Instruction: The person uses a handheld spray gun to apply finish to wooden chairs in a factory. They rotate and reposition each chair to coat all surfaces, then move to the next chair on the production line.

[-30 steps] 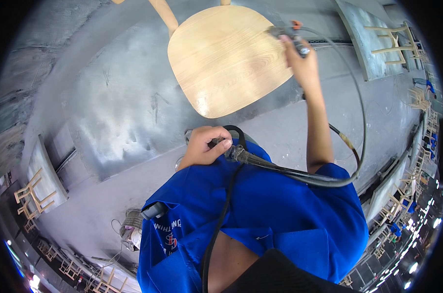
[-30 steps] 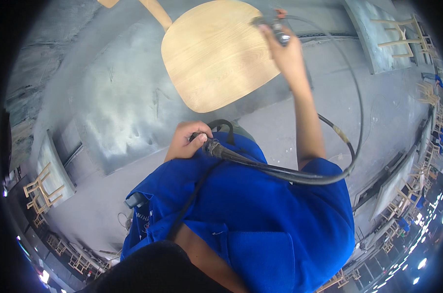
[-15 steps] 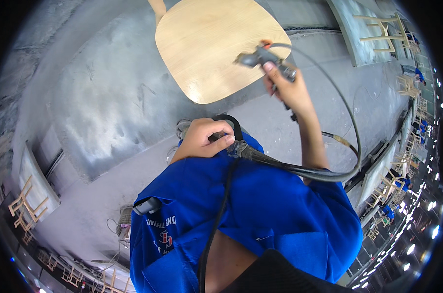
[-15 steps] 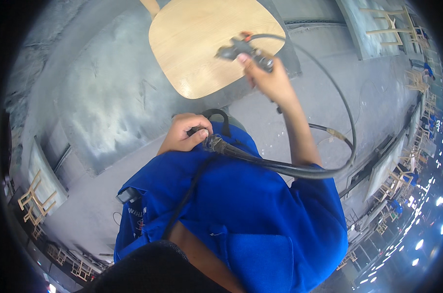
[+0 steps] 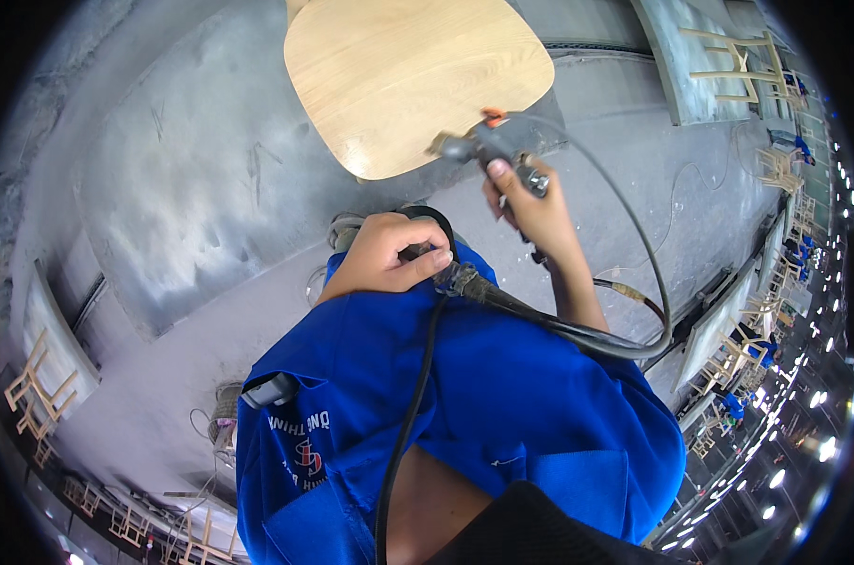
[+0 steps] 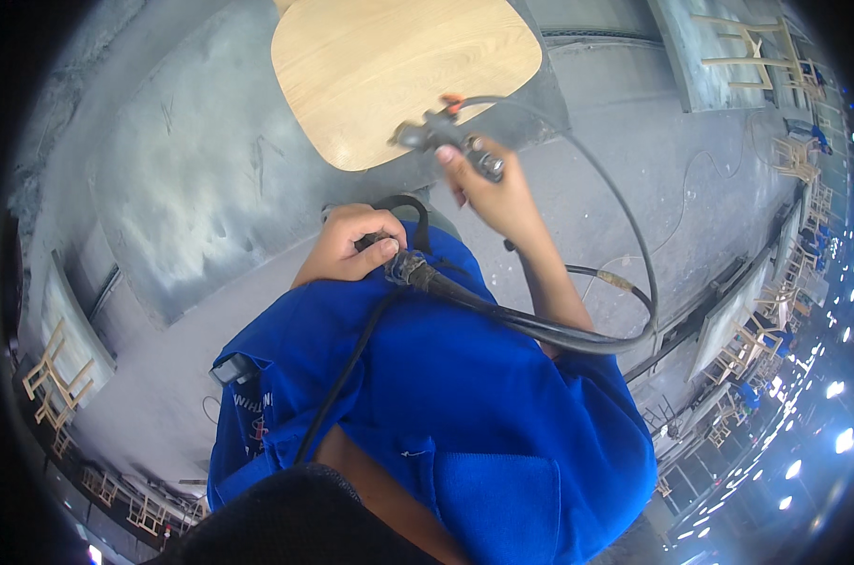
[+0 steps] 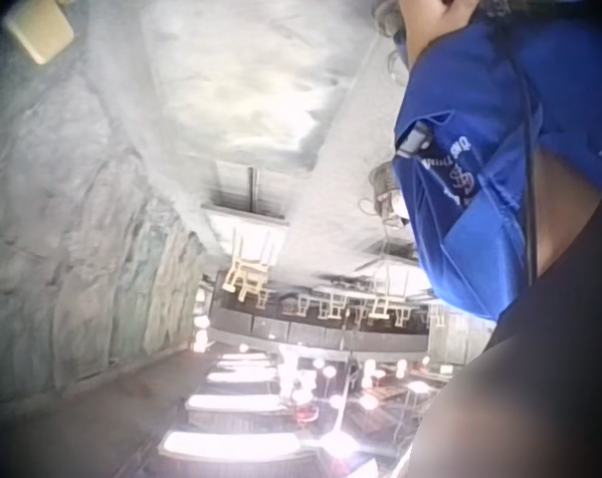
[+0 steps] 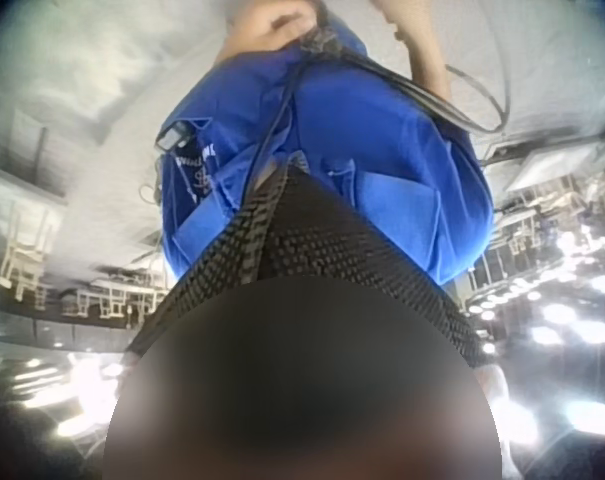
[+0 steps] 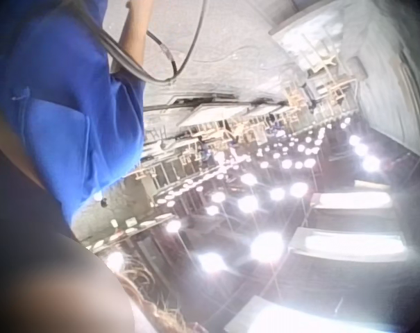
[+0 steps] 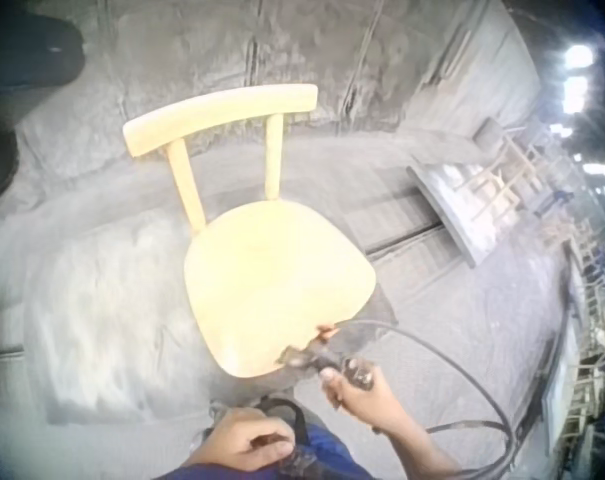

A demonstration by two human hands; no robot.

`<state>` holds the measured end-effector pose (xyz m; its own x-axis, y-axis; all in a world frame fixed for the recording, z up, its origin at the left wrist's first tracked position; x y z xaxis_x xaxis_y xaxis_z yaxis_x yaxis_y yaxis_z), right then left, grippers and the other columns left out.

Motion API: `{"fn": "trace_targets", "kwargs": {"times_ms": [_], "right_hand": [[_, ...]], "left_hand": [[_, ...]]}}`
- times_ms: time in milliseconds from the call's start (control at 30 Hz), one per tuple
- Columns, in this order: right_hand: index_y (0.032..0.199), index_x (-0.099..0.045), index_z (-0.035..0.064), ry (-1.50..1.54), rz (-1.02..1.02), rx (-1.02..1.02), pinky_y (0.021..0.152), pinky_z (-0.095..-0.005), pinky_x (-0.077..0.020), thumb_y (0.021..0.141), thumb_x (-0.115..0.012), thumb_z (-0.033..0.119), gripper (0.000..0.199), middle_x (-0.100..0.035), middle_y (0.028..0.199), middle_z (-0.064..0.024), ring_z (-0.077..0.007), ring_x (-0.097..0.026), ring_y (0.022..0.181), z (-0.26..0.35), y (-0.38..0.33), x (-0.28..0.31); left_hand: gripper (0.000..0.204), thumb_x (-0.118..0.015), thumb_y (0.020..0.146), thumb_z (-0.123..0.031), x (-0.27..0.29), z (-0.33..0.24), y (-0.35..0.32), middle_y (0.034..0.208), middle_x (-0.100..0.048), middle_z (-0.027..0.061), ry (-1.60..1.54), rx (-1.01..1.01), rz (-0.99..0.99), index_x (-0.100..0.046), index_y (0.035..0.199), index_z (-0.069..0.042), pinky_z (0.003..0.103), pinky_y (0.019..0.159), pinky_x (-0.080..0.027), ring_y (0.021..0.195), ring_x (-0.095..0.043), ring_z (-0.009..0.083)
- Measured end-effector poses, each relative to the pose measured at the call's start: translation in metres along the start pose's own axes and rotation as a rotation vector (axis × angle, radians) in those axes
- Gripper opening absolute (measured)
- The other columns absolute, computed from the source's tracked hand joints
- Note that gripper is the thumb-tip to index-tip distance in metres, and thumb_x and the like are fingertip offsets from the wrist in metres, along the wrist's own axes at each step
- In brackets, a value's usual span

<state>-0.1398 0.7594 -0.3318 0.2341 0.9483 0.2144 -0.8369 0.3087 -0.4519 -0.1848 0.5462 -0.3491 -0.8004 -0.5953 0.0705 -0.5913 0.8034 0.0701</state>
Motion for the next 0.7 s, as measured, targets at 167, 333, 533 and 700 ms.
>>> {"fn": "trace_targets", "kwargs": {"times_ms": [167, 333, 533, 700], "right_hand": [[0.092, -0.067, 0.0052, -0.076, -0.158, 0.019, 0.050, -0.0238, -0.0372, 0.100, -0.067, 0.032, 0.028, -0.051, 0.061, 0.0041, -0.0050, -0.047, 0.055, -0.012, 0.005, 0.021], [0.096, -0.068, 0.0031, -0.327, -0.594, 0.173, 0.050, -0.0237, -0.0376, 0.100, -0.068, 0.030, 0.027, -0.051, 0.061, 0.0048, -0.0042, -0.047, 0.055, -0.004, 0.004, 0.099], [0.095, -0.067, 0.0027, -0.143, -0.308, 0.008, 0.049, -0.0229, -0.0376, 0.100, -0.068, 0.027, 0.025, -0.053, 0.062, 0.0042, -0.0034, -0.048, 0.055, -0.035, -0.013, 0.043], [0.097, -0.067, 0.0038, 0.095, 0.114, -0.186, 0.048, -0.0231, -0.0374, 0.100, -0.067, 0.026, 0.023, -0.055, 0.063, 0.0039, -0.0041, -0.049, 0.055, -0.060, -0.038, -0.016]], "left_hand": [[0.018, -0.070, 0.090, -0.025, -0.006, 0.005, -0.006, 0.074, -0.069, 0.0078, -0.023, 0.018, 0.028, -0.070, 0.084, -0.007, 0.032, 0.061, -0.048, 0.064, -0.066, 0.0239], [0.020, -0.070, 0.091, -0.026, -0.009, 0.010, -0.012, 0.074, -0.070, 0.0075, -0.035, 0.018, 0.010, -0.071, 0.084, -0.007, 0.032, 0.061, -0.047, 0.064, -0.065, 0.0233], [0.022, -0.069, 0.092, -0.028, -0.014, 0.025, -0.012, 0.074, -0.070, 0.0076, -0.043, 0.026, 0.062, -0.071, 0.084, -0.007, 0.033, 0.060, -0.047, 0.064, -0.065, 0.0241], [0.025, -0.067, 0.093, -0.031, -0.021, 0.033, -0.016, 0.071, -0.068, 0.0079, -0.021, 0.065, 0.161, -0.071, 0.084, -0.008, 0.035, 0.058, -0.046, 0.063, -0.065, 0.0247]]}}
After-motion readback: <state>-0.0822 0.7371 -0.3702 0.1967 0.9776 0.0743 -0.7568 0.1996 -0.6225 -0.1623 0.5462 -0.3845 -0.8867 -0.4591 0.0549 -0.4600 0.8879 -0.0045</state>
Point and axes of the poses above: each hand's wrist, its own y-axis towards the middle knuckle, its own x-axis out of the back of the hand, z = x × y, the point moved 4 cm from there along y, towards the middle knuckle
